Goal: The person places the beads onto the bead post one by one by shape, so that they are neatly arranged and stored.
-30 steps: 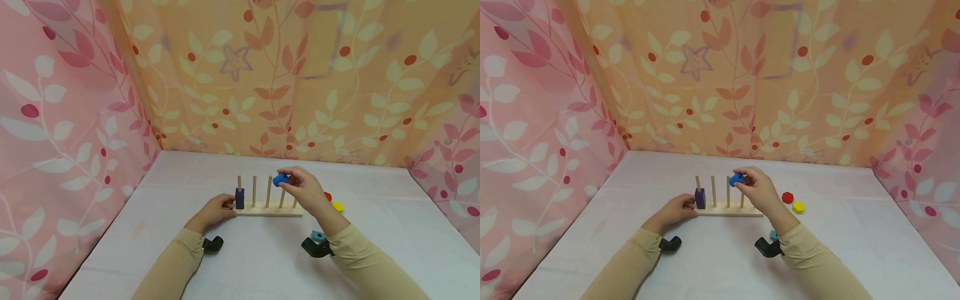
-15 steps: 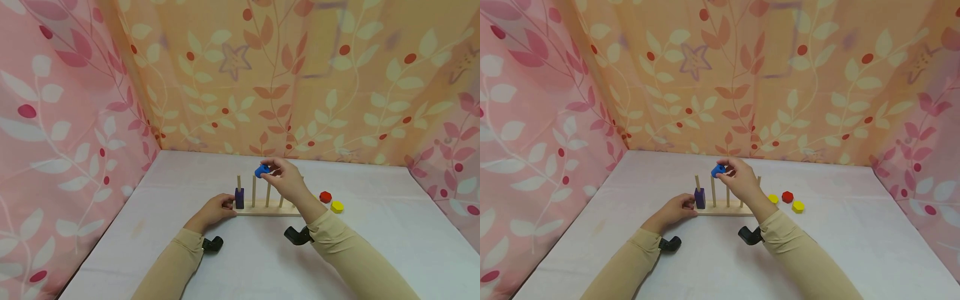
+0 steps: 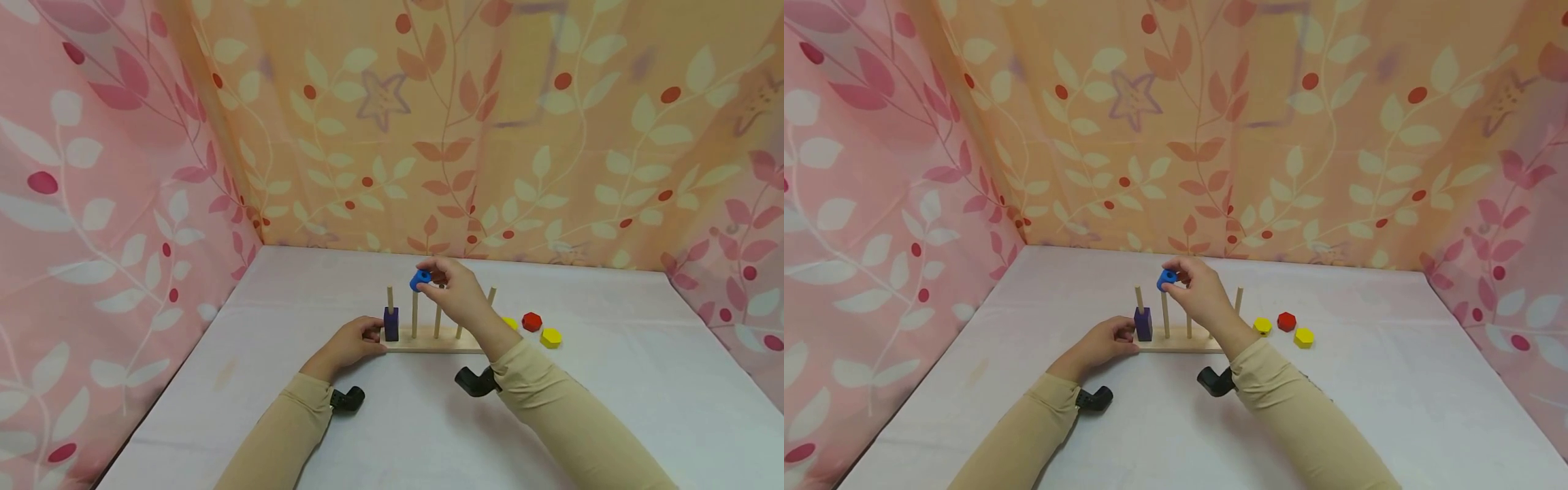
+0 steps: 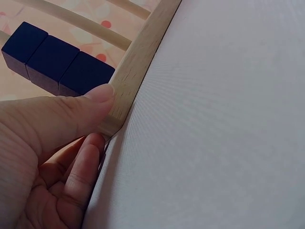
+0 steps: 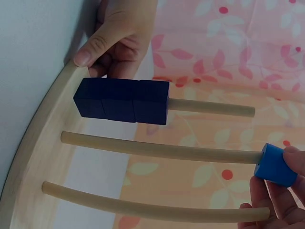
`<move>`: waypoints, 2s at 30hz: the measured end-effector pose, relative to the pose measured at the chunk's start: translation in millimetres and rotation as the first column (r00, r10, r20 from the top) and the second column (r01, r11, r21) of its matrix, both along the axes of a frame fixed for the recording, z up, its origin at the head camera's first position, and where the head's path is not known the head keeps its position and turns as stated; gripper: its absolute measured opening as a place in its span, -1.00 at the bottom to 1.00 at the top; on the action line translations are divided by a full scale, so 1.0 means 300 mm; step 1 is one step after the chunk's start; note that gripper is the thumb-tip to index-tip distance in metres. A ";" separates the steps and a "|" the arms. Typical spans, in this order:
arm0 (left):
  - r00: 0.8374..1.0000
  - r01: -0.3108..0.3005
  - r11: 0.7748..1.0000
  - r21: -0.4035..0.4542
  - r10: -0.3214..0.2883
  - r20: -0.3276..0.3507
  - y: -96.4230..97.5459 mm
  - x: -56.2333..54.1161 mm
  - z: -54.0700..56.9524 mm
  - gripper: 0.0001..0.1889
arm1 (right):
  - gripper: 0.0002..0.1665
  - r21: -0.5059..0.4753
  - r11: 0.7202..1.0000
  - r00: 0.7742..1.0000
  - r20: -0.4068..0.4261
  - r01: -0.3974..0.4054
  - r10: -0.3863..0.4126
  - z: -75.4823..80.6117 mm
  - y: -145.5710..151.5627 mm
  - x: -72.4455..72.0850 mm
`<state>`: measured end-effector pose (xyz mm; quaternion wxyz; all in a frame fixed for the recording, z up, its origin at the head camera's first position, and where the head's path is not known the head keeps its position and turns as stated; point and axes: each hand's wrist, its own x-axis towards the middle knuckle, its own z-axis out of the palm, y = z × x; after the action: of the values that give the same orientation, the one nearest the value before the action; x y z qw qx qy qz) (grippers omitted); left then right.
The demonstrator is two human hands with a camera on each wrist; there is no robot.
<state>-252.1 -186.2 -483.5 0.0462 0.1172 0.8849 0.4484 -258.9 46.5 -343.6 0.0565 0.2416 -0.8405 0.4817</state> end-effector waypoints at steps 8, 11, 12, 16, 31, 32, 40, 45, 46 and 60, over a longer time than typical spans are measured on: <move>1.000 -0.011 1.000 -0.006 0.011 0.014 0.000 -0.003 -0.006 -0.51 | -0.62 -0.090 0.996 0.994 0.109 -0.009 0.018 -0.015 -0.016 0.002; 1.000 -0.005 1.000 -0.004 0.005 0.007 0.001 -0.002 -0.004 -0.51 | -0.58 -0.115 0.993 0.990 0.144 0.007 0.010 -0.025 -0.022 -0.002; 1.000 -0.003 1.000 -0.003 0.003 0.005 0.001 -0.002 -0.004 -0.50 | -0.58 -0.123 0.992 0.988 0.156 0.012 0.008 -0.030 -0.024 -0.003; 1.000 0.001 1.000 0.001 -0.001 0.003 0.001 -0.002 -0.002 -0.49 | -0.60 -0.138 0.990 0.982 0.189 0.029 -0.002 -0.046 -0.029 -0.006; 1.000 -0.012 1.000 -0.007 0.012 0.014 0.009 -0.002 -0.001 -0.49 | -0.33 -0.191 0.979 0.966 0.259 0.070 -0.018 -0.115 -0.038 -0.016; 1.000 -0.012 1.000 -0.006 0.012 0.014 0.010 -0.002 0.000 -0.49 | -0.31 -0.199 0.977 0.964 0.266 0.078 -0.022 -0.120 -0.038 -0.016; 1.000 -0.009 1.000 -0.004 0.009 0.014 0.010 0.000 0.002 -0.50 | -0.41 -0.223 0.968 0.947 0.320 0.113 -0.037 -0.179 -0.040 -0.015; 1.000 -0.012 1.000 -0.006 0.012 0.022 0.011 0.000 0.004 -0.50 | -0.64 -0.199 0.969 0.934 0.349 0.149 -0.072 -0.220 -0.041 -0.015; 1.000 -0.013 1.000 -0.006 0.013 0.025 0.011 0.000 0.004 -0.50 | -0.66 -0.193 0.969 0.932 0.353 0.157 -0.080 -0.227 -0.041 -0.014; 1.000 -0.002 1.000 -0.008 0.002 0.018 0.005 -0.005 -0.001 -0.49 | -0.69 -0.180 0.970 0.924 0.373 0.165 -0.088 -0.323 -0.046 -0.016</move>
<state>-253.5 -184.7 -483.9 0.0542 0.1122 0.8864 0.4459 -263.7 32.9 -440.7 -0.0435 0.0863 -0.7953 0.5984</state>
